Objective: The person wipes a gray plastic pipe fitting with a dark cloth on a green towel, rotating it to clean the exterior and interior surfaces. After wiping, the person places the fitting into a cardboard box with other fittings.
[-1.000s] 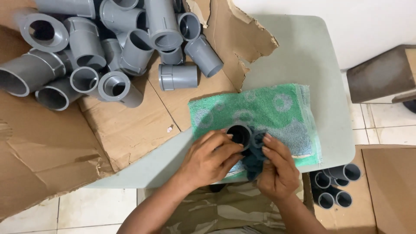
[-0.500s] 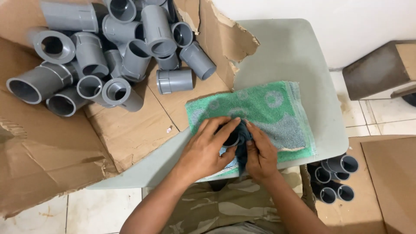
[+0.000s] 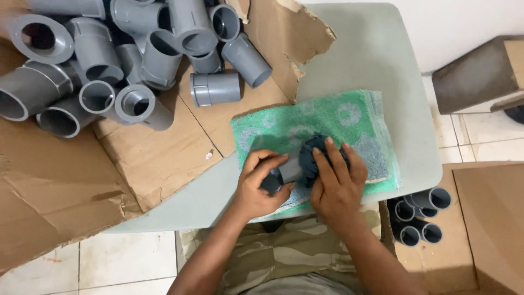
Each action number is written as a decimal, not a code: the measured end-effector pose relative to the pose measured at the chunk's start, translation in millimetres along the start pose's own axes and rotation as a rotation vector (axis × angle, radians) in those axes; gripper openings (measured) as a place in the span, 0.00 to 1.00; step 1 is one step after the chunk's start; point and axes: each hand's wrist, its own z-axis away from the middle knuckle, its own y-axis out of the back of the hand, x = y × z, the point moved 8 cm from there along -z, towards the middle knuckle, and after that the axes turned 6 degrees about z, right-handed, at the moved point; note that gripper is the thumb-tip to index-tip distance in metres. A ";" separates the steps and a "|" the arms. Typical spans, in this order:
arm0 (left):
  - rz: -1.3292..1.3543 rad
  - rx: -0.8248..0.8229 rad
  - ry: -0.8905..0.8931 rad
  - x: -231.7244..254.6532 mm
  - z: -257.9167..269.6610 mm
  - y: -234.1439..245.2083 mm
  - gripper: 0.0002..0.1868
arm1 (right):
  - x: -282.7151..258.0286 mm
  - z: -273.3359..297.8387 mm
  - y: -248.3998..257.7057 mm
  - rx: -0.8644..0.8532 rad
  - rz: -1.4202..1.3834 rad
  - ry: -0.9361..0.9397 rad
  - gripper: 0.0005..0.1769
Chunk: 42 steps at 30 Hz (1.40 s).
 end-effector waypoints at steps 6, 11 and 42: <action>0.142 0.041 0.064 -25.6 -0.1 13.7 0.29 | -43.3 13.2 -6.3 -0.002 -0.106 -0.004 0.22; 0.200 0.031 0.080 -25.9 -1.2 11.3 0.22 | -12.8 12.8 -5.6 0.017 -0.055 0.097 0.17; 0.121 -0.021 -0.188 7.9 0.9 9.2 0.06 | -32.5 -7.0 1.0 -0.099 -0.150 0.281 0.18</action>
